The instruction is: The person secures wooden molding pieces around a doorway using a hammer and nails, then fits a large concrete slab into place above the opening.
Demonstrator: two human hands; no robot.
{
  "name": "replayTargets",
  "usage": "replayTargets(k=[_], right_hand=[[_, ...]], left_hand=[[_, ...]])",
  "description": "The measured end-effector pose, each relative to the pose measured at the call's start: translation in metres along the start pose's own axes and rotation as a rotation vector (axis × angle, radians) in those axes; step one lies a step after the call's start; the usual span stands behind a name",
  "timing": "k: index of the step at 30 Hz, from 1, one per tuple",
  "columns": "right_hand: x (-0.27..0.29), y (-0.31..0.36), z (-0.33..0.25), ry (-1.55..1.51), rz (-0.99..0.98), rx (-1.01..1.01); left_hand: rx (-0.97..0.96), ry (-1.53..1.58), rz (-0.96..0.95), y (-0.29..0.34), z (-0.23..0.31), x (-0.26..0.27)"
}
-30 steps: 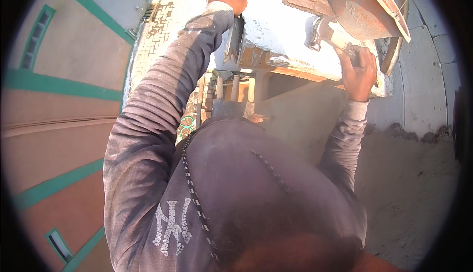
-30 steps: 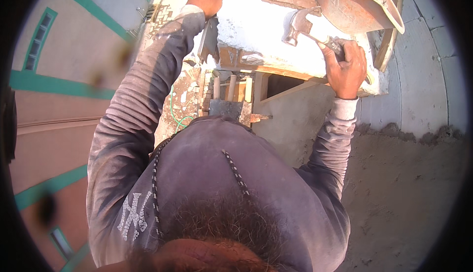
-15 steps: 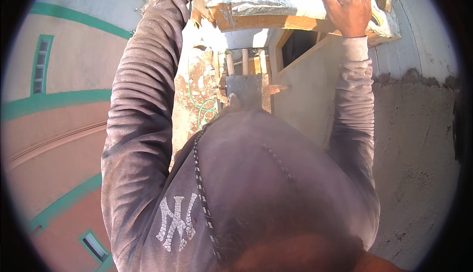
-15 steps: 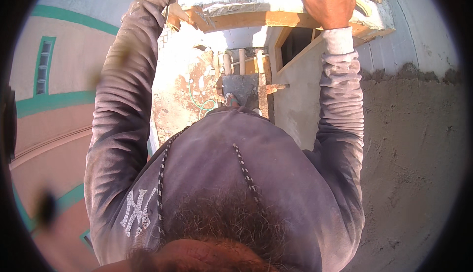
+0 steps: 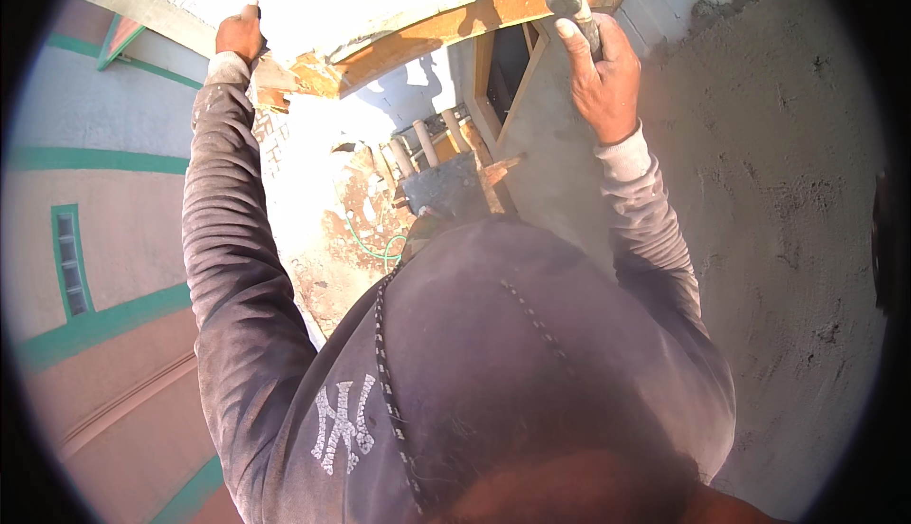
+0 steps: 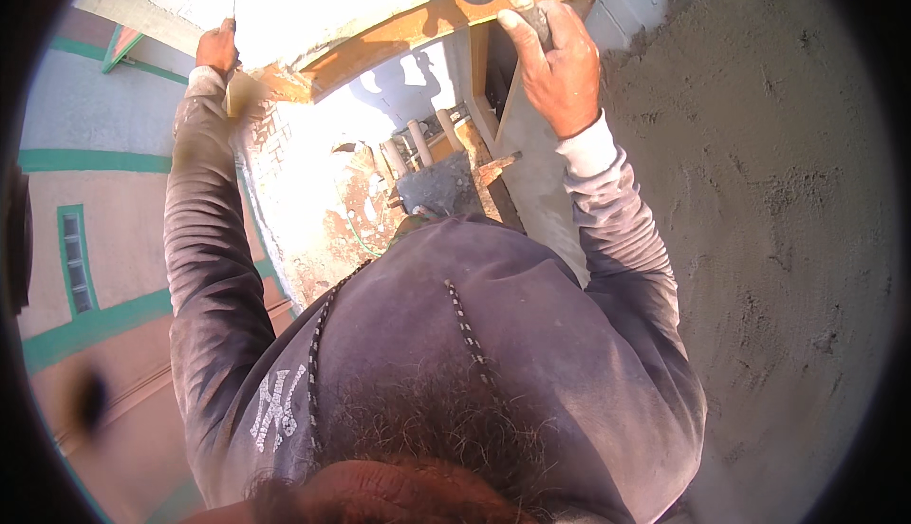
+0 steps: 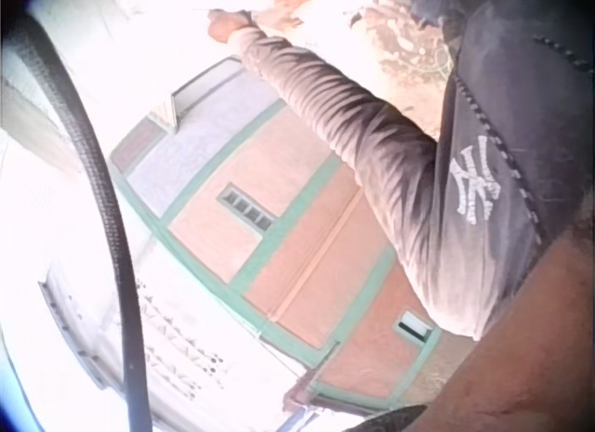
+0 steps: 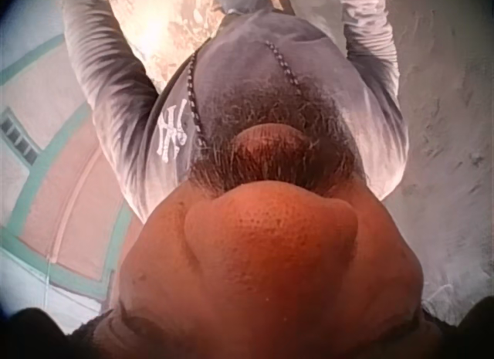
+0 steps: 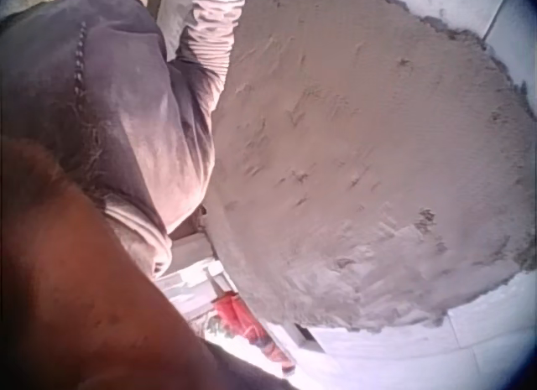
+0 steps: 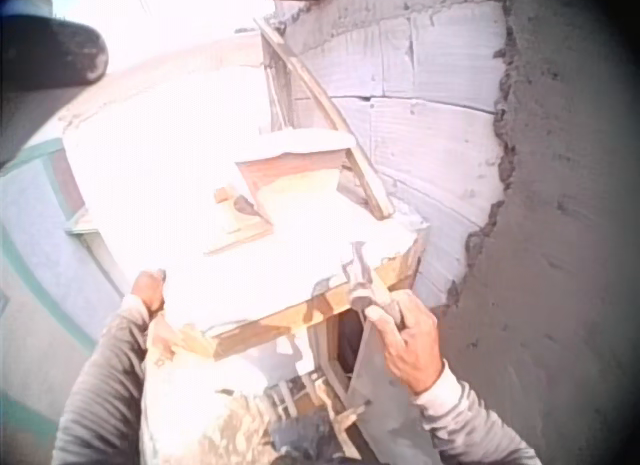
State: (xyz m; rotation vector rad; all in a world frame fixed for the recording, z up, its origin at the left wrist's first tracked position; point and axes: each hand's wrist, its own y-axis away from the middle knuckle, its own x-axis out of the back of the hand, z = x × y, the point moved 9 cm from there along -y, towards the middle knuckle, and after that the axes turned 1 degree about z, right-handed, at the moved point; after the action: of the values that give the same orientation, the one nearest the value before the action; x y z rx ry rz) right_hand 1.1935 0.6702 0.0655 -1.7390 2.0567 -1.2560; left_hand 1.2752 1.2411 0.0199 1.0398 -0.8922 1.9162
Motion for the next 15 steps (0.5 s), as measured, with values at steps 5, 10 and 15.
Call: replayTargets(k=[5, 10, 15], right_hand=[[0.001, 0.130, 0.087, -0.158, -0.172, -0.585], [-0.023, 0.177, 0.106, -0.706, -0.260, -1.246], [-0.058, 0.153, 0.106, -1.358, -0.280, -1.445]], left_hand=[[0.011, 0.321, -0.030, 0.006, -0.006, -0.007], [0.007, 0.455, -0.107, 0.022, -0.006, -0.004], [0.021, 0.581, -0.169, 0.026, -0.001, -0.011]])
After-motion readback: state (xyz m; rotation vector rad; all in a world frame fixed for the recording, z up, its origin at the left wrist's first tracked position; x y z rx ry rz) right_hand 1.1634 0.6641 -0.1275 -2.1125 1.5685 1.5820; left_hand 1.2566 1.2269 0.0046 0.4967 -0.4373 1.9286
